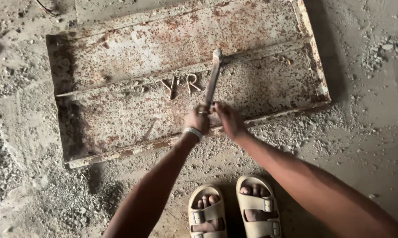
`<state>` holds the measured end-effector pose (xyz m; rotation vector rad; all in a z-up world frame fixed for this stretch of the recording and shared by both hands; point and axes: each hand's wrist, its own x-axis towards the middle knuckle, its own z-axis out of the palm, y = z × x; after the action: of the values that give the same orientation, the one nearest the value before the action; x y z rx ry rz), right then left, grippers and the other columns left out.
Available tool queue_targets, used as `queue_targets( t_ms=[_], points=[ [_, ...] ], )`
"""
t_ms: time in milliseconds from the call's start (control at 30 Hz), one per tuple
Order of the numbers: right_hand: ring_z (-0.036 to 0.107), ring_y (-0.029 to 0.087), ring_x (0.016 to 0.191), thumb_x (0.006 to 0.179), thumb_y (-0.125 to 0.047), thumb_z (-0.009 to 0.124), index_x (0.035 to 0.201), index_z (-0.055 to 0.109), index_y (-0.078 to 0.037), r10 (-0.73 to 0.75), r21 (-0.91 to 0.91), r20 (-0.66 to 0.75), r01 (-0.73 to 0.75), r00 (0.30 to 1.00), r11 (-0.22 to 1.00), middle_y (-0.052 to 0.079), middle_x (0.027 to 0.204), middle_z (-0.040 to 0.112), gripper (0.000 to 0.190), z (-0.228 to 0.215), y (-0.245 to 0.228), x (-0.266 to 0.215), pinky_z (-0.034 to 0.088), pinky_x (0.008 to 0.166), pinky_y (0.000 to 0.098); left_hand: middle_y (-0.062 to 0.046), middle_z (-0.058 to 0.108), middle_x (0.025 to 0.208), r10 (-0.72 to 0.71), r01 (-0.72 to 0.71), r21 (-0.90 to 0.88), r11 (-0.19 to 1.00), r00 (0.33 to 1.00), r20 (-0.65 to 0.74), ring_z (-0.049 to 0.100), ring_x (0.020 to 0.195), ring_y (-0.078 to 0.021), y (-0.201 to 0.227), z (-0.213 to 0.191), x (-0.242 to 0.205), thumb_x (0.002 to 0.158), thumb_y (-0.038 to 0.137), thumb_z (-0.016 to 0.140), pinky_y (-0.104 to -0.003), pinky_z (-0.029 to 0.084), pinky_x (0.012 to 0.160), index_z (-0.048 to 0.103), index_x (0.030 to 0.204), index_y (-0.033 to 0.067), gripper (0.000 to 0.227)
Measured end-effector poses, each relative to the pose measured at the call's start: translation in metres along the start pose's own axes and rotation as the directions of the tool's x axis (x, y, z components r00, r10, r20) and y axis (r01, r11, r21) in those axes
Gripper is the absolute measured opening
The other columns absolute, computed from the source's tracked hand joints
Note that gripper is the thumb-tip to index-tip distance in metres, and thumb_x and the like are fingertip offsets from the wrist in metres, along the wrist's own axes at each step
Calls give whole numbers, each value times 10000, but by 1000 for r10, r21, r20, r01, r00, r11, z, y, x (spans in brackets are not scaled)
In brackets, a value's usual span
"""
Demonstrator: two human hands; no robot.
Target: The person uses a hammer to repeatedly strike a rectangular metal plate on the floor, removing rust and debris. The person holds the plate steady with one hand while striking with the other.
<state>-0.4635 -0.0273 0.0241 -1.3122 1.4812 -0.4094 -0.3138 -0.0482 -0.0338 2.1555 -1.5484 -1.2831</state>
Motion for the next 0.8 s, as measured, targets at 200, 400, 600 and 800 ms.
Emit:
queue_targets(
  t_ms=[200,400,600,800],
  points=[
    [556,112,567,969,-487,523,1017,583,-184,427,201,-70,-406,902,891,-26,709,603,313,-34,-30,2,467,470,273,-26,745,963,284,-309,157,938,945,159,624,630,-145,29,8,-39,1039,281,483,-306,550,544,685,1203,162,286],
    [425,100,430,1011,-568,506,910,604,-96,401,237,-146,-361,905,902,-20,597,469,492,-55,-36,-6,355,347,286,-84,435,1494,270,-238,602,762,962,39,406,1347,-286,15,-41,-75,918,605,535,-562,351,1119,415,1499,211,712],
    [380,58,370,983,-683,363,849,531,-141,120,500,-288,42,950,865,-63,562,463,584,-91,-74,-9,318,265,253,-48,-26,1705,286,-253,661,706,956,61,-63,1552,-284,-3,-56,-75,920,801,292,-700,-49,1174,119,1618,224,922],
    [465,62,431,1005,-731,333,890,514,-146,-418,324,-539,638,731,698,-40,625,497,622,-117,-93,2,419,322,258,25,-42,1717,201,-217,625,750,975,96,-93,1570,-266,-5,-49,-65,905,810,247,-715,-89,1183,77,1635,272,923]
  ],
)
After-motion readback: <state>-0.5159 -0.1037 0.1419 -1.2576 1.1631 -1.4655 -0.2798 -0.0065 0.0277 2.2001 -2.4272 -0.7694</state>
